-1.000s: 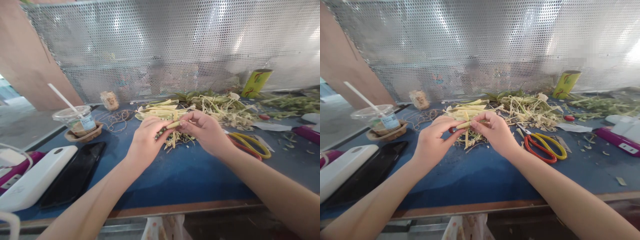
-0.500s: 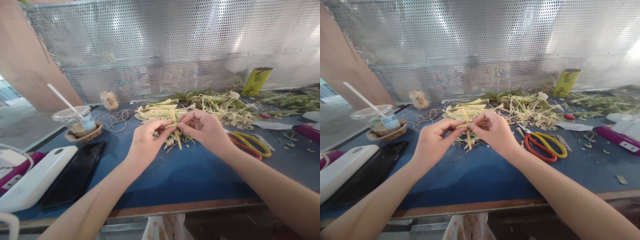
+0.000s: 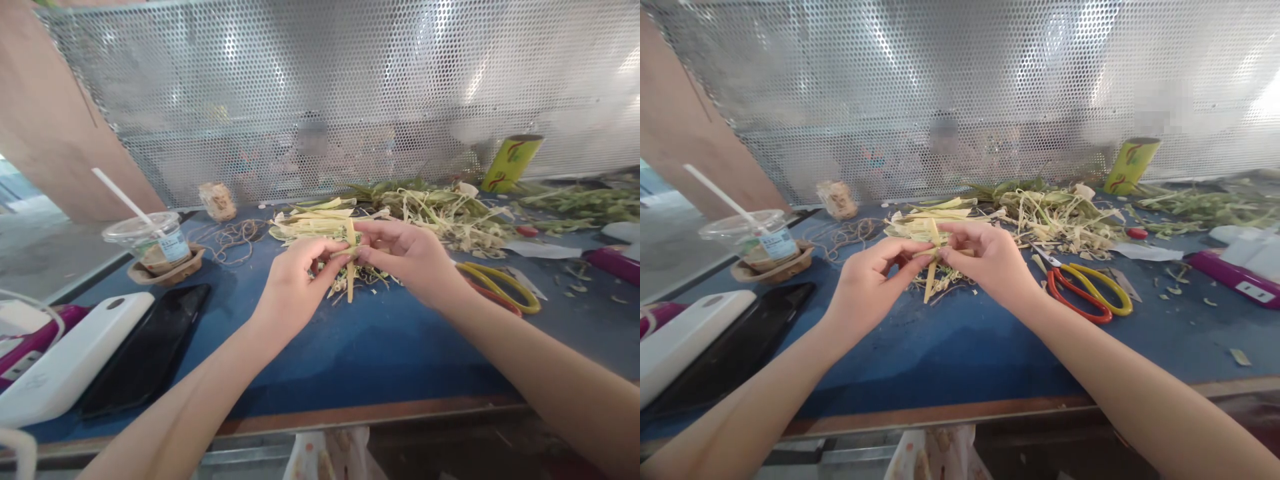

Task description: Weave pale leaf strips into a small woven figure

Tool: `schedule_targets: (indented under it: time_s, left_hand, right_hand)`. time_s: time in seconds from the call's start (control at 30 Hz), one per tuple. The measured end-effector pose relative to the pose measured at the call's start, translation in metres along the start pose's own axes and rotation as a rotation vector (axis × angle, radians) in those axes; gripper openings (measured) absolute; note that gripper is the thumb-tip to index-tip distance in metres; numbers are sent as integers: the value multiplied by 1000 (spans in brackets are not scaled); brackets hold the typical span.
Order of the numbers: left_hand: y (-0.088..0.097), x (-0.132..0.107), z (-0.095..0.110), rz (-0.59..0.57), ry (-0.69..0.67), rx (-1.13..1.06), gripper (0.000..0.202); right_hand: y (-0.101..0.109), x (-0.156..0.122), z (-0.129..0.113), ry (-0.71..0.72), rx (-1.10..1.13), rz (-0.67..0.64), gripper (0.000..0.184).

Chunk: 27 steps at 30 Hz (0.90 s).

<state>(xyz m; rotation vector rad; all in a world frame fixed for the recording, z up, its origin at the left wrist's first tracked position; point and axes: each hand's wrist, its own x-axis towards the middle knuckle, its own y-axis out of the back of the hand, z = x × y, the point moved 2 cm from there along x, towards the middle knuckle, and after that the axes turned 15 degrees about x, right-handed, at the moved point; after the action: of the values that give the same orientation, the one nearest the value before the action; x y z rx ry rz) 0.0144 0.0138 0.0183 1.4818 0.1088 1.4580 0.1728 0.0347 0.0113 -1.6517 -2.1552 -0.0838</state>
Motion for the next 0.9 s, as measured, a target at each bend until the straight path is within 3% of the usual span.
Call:
schedule_targets:
  time_s: [0.1, 0.2, 0.43, 0.63, 0.73, 0.9]
  left_hand:
    - [4, 2, 1, 133, -223, 195, 15]
    - [5, 2, 3, 209, -319, 268, 15]
    - [0, -3, 2, 151, -132, 58, 17]
    - [-1, -4, 3, 139, -164, 47, 18]
    - [-2, -3, 1, 62, -65, -27, 20]
    - [-8, 0, -1, 34, 115, -227, 9]
  right_hand:
    - [0, 0, 1, -54, 121, -4, 21]
    - [0, 0, 1, -100, 218, 4, 18]
    - [-1, -1, 0, -173, 377, 17, 10]
    - [-1, 0, 2, -216, 421, 71, 9]
    - [-2, -1, 3, -234, 426, 61, 10]
    - [-5, -2, 6, -252, 426, 23, 11]
